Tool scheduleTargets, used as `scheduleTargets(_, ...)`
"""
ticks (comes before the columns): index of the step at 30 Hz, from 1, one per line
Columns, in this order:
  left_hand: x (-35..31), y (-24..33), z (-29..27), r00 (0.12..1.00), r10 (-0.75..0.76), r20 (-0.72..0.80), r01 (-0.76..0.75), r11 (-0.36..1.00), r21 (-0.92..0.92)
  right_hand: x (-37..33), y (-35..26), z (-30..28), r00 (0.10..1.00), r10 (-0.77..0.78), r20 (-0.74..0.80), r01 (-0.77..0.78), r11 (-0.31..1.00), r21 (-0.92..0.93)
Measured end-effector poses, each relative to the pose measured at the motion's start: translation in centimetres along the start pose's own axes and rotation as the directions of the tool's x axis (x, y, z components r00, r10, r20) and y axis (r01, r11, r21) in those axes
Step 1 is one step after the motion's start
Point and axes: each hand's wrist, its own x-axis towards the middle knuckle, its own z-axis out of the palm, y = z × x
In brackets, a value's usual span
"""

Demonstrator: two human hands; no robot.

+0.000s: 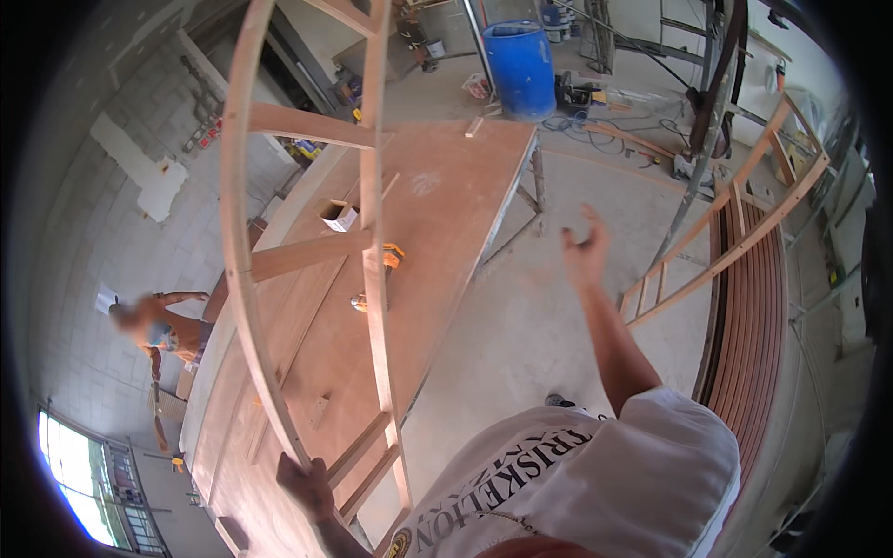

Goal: The person assembles a wooden furniture frame by positioning wooden slats into a plywood base, using a speed square to align joints, and securing them with a cordless drill. The person repeatedly positions, measures, and fastens slats to build the frame structure.

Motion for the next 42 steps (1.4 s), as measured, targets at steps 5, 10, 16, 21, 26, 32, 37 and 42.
scheduleTargets(5, -3.3, 0.1, 2.3, 0.995, -0.026, 0.098, 0.016, 0.995, 0.103, 14.1, 6.6, -20.6, 0.876, 0.000, -0.482, -0.409, 0.530, -0.743)
scheduleTargets(10, -5.4, -0.5, 4.1, 0.960, -0.122, 0.250, 0.092, 0.988, 0.128, 19.9, 8.0, -30.6, 0.716, -0.255, -0.650, -0.539, 0.391, -0.746)
scheduleTargets(16, -5.9, -0.9, 5.4, 0.928, -0.101, 0.358, 0.036, 0.982, 0.185, 21.8, 12.3, -36.7, 0.780, -0.030, -0.625, -0.475, 0.621, -0.623)
scheduleTargets(21, -6.3, -0.4, 6.4, 0.901, -0.133, 0.413, 0.022, 0.965, 0.261, 22.9, 17.6, -38.8, 0.751, -0.134, -0.647, -0.529, 0.464, -0.710)
scheduleTargets(26, -6.7, -0.5, 6.8, 0.884, -0.137, 0.447, -0.035, 0.934, 0.357, 25.2, 19.6, -40.7, 0.793, 0.101, -0.601, -0.524, 0.617, -0.587)
scheduleTargets(32, -7.5, -2.3, 7.9, 0.865, -0.135, 0.482, -0.100, 0.897, 0.431, 22.3, 18.2, -35.8, 0.859, 0.177, -0.480, -0.364, 0.870, -0.332)
scheduleTargets(37, -8.6, -3.8, 10.0, 0.832, -0.098, 0.546, -0.181, 0.882, 0.434, 17.6, 14.7, -29.1, 0.913, 0.133, -0.385, -0.220, 0.957, -0.190)
scheduleTargets(42, -9.6, -4.6, 10.8, 0.831, -0.119, 0.543, -0.208, 0.840, 0.502, 16.8, 10.0, -22.9, 0.942, 0.273, -0.198, -0.265, 0.962, 0.062)
